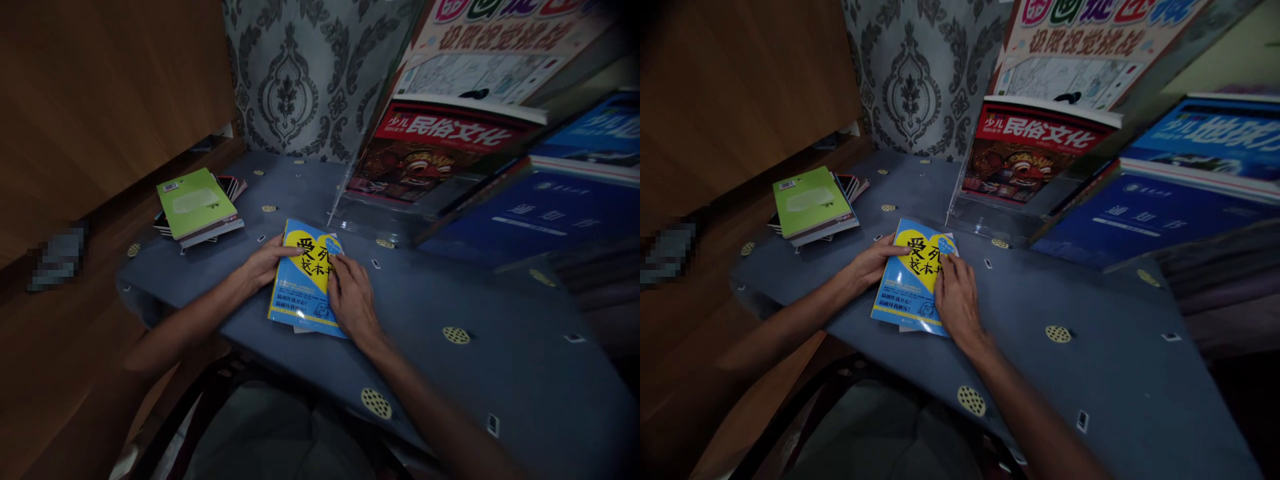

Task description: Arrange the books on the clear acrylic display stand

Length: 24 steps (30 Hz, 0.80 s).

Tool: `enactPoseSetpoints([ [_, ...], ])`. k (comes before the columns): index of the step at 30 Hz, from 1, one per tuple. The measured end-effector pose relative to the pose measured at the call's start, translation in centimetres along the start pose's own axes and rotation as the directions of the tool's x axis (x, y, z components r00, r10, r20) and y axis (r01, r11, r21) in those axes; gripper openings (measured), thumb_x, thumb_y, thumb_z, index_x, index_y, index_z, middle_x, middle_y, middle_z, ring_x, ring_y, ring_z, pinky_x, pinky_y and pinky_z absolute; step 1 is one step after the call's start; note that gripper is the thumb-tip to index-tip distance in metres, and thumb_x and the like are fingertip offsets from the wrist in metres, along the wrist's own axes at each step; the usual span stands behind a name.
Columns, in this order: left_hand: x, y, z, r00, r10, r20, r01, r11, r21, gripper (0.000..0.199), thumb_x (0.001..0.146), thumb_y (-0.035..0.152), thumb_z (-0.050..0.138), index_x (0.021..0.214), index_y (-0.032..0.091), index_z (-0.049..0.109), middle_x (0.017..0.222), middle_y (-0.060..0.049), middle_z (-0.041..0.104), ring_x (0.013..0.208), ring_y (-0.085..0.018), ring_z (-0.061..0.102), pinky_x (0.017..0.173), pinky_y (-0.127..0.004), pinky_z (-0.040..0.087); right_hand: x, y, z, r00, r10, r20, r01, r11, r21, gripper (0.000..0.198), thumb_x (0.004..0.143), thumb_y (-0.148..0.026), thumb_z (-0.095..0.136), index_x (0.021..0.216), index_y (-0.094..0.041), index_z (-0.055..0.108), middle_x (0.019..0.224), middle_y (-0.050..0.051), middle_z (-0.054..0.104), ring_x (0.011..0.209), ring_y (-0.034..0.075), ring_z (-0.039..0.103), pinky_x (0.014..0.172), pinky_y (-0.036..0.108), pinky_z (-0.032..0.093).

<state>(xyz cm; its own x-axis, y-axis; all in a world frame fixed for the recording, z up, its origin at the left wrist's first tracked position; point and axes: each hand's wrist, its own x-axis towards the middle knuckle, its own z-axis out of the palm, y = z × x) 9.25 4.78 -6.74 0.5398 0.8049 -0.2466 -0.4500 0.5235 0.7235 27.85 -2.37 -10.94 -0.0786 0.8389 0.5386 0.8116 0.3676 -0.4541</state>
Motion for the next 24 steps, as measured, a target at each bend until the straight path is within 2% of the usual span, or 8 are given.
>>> enactPoseSetpoints([
  [6,0.1,-0.7,-0.3,0.999,0.034,-0.025,-0.031,0.996,0.085,0.047,0.065,-0.004,0.072,0.106,0.016,0.059,0.093,-0.009,0.076,0.091,-0.030,0.074,0.093,-0.054,0.056,0.0,0.0,0.0,1.000,0.018,-0.001,-0.018,1.000,0.008,0.041,0.097,-0.024,0.038,0.132,-0.019,0.059,0.124,0.016,0.060,0.113,0.031,0.057,0.100,0.057,0.048],
  [11,0.1,-0.6,0.1,0.996,0.054,-0.067,-0.046,0.993,0.109,0.057,0.057,-0.004,0.074,0.106,0.018,0.055,0.093,-0.008,0.076,0.088,-0.031,0.075,0.089,-0.053,0.057,0.0,0.2,-0.2,0.999,0.047,0.028,-0.048,0.997,0.056,0.042,0.096,-0.025,0.040,0.134,-0.019,0.056,0.132,0.017,0.055,0.121,0.032,0.053,0.104,0.057,0.046],
  [15,-0.1,-0.5,0.5,0.994,0.090,-0.059,-0.082,0.989,0.127,0.061,0.054,-0.002,0.078,0.106,0.018,0.054,0.095,-0.008,0.076,0.086,-0.030,0.075,0.086,-0.051,0.059,0.0,0.5,-0.4,0.996,0.088,0.017,-0.089,0.987,0.131,0.047,0.096,-0.032,0.042,0.141,-0.017,0.047,0.139,0.018,0.048,0.131,0.031,0.047,0.109,0.056,0.042],
  [18,-0.2,-0.5,0.7,0.995,0.092,-0.046,-0.085,0.988,0.127,0.059,0.056,-0.002,0.077,0.108,0.018,0.055,0.096,-0.009,0.076,0.084,-0.029,0.075,0.086,-0.050,0.059,0.2,0.9,-0.5,0.984,0.177,0.000,-0.172,0.955,0.240,0.059,0.094,-0.039,0.050,0.146,-0.017,0.038,0.139,0.019,0.050,0.129,0.032,0.050,0.107,0.058,0.044],
  [20,-0.3,-0.3,0.7,0.995,0.088,-0.053,-0.082,0.990,0.115,0.060,0.057,-0.002,0.076,0.109,0.018,0.056,0.095,-0.008,0.076,0.082,-0.029,0.075,0.086,-0.051,0.059,0.5,1.1,-0.6,0.954,0.294,0.061,-0.293,0.869,0.399,0.070,0.089,-0.045,0.058,0.148,-0.017,0.033,0.135,0.020,0.056,0.118,0.033,0.059,0.096,0.057,0.052],
  [21,-0.3,-0.2,0.8,0.994,0.091,-0.062,-0.084,0.991,0.108,0.059,0.057,-0.003,0.076,0.109,0.018,0.056,0.094,-0.008,0.076,0.081,-0.028,0.075,0.086,-0.051,0.059,0.7,1.2,-0.7,0.926,0.358,0.122,-0.369,0.786,0.496,0.077,0.086,-0.048,0.062,0.149,-0.017,0.031,0.130,0.019,0.061,0.110,0.032,0.063,0.090,0.055,0.056],
  [23,-0.4,0.1,0.8,0.990,0.111,-0.084,-0.103,0.990,0.094,0.057,0.058,-0.003,0.075,0.108,0.017,0.058,0.096,-0.008,0.076,0.080,-0.027,0.075,0.085,-0.049,0.060,1.1,1.1,-1.1,0.856,0.431,0.285,-0.502,0.562,0.657,0.082,0.081,-0.053,0.068,0.147,-0.018,0.033,0.117,0.016,0.069,0.094,0.029,0.070,0.078,0.050,0.060],
  [24,-0.5,0.2,0.9,0.988,0.126,-0.091,-0.118,0.989,0.089,0.056,0.058,-0.002,0.075,0.108,0.018,0.058,0.098,-0.008,0.076,0.082,-0.026,0.075,0.085,-0.049,0.060,1.3,1.0,-1.4,0.825,0.430,0.366,-0.548,0.455,0.702,0.080,0.079,-0.054,0.071,0.143,-0.019,0.040,0.110,0.013,0.072,0.087,0.028,0.071,0.074,0.047,0.061],
])
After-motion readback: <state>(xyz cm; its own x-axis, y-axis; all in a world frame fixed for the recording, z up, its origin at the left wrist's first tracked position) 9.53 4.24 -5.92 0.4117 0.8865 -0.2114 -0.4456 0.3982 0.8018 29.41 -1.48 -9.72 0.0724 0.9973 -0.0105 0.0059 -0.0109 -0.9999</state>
